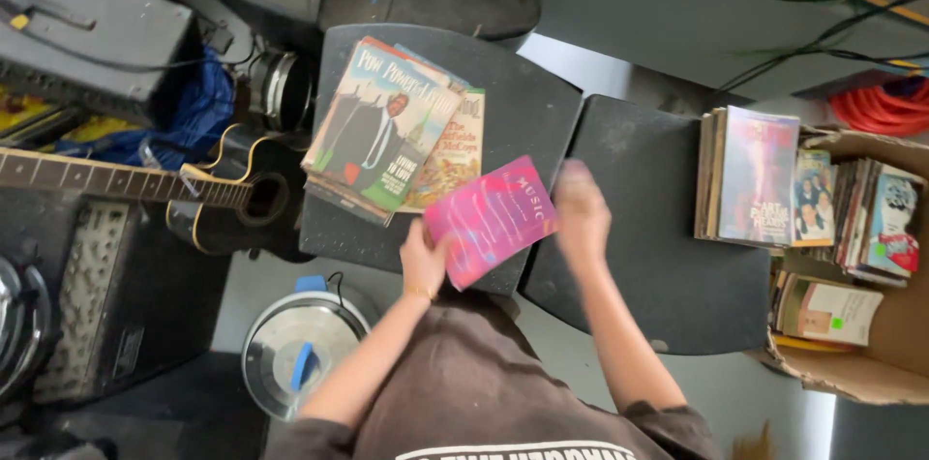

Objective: The person wipes the covers of several magazines with a small cloth, picking them up from a stack on a table, cleaning them, and placing them into a cardboard box. The person handles each magazine individually, wiping both the front and back covers before stacking them in the box.

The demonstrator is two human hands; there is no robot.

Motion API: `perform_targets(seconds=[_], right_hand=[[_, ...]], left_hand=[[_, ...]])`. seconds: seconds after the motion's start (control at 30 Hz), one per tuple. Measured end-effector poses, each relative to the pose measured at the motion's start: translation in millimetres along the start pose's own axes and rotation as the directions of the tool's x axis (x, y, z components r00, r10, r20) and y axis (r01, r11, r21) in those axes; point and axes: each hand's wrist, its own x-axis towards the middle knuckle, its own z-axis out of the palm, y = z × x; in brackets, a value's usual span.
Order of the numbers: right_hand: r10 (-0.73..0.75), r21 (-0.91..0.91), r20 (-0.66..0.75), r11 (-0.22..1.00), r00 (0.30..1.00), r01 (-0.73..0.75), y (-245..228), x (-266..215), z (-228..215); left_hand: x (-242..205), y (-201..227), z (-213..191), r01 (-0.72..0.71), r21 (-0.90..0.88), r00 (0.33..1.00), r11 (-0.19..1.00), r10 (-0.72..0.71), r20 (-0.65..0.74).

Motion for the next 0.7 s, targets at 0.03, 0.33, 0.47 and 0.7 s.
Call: perform_targets(seconds=[0.03, 0.33, 0.47, 0.7], right_hand=[[-0.060, -0.116, 0.096, 0.991, 0.994, 0.071, -31.1, -2.9, 18.8], [-0.198, -0.679, 0.625, 0.340, 0.755, 0.651, 97.0, -1.8, 119.1], [0.031, -0.718, 0.433, 0.616, 0.901, 0.324, 70.8, 22.7, 115.3], [-0.594, -0.383, 0.645, 0.294, 0.481, 0.876, 108.9, -59.3, 81.0]], left_hand=[[-16.2, -25.8, 5.5, 0.151, -0.015, 0.989, 0.988, -0.151, -0.004], [-56.9, -70.6, 18.7, 0.337, -0.186, 0.939, 0.923, -0.317, 0.130], [-56.9, -91.4, 26.9, 0.305, -0.181, 0.951, 0.935, -0.288, 0.114], [-60.7, -74.5, 16.0, 0.229, -0.005, 0.972, 0.973, -0.228, 0.050]])
